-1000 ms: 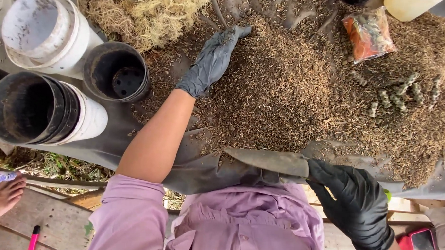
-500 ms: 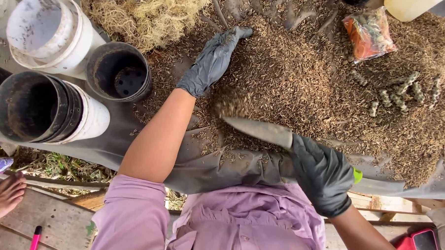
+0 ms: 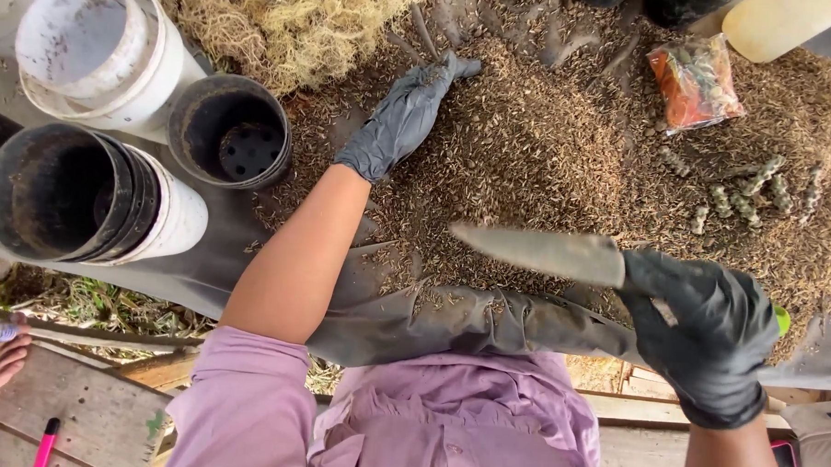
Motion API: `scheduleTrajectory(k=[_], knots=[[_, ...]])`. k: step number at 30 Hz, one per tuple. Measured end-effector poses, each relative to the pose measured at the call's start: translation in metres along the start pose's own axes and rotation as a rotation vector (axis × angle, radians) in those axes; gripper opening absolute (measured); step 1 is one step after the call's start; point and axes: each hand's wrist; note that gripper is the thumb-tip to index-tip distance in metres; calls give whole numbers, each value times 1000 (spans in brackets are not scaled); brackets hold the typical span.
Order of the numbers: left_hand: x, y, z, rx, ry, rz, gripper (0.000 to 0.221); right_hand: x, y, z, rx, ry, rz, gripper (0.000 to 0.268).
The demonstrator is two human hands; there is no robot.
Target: Mixing soil or potting substrate on a table using a hand trowel and gloved hands
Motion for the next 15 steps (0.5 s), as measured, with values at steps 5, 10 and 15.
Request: scheduleTrajectory(k=[5, 10, 15], knots=[[-9, 15, 34, -68, -168, 48, 88, 7, -31, -5, -41, 27, 229, 26], [-9, 11, 27, -87, -126, 43, 86, -37, -44, -35, 111, -61, 121, 16], [-4, 5, 7, -46, -25, 2, 93, -57, 3, -25, 129, 44, -33, 17]])
Point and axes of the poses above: each hand's wrist, its own y-axis towards the middle knuckle, its own x-axis out of the back of the hand, z = x × y, and after that the axes turned 15 degrees about y, right-handed
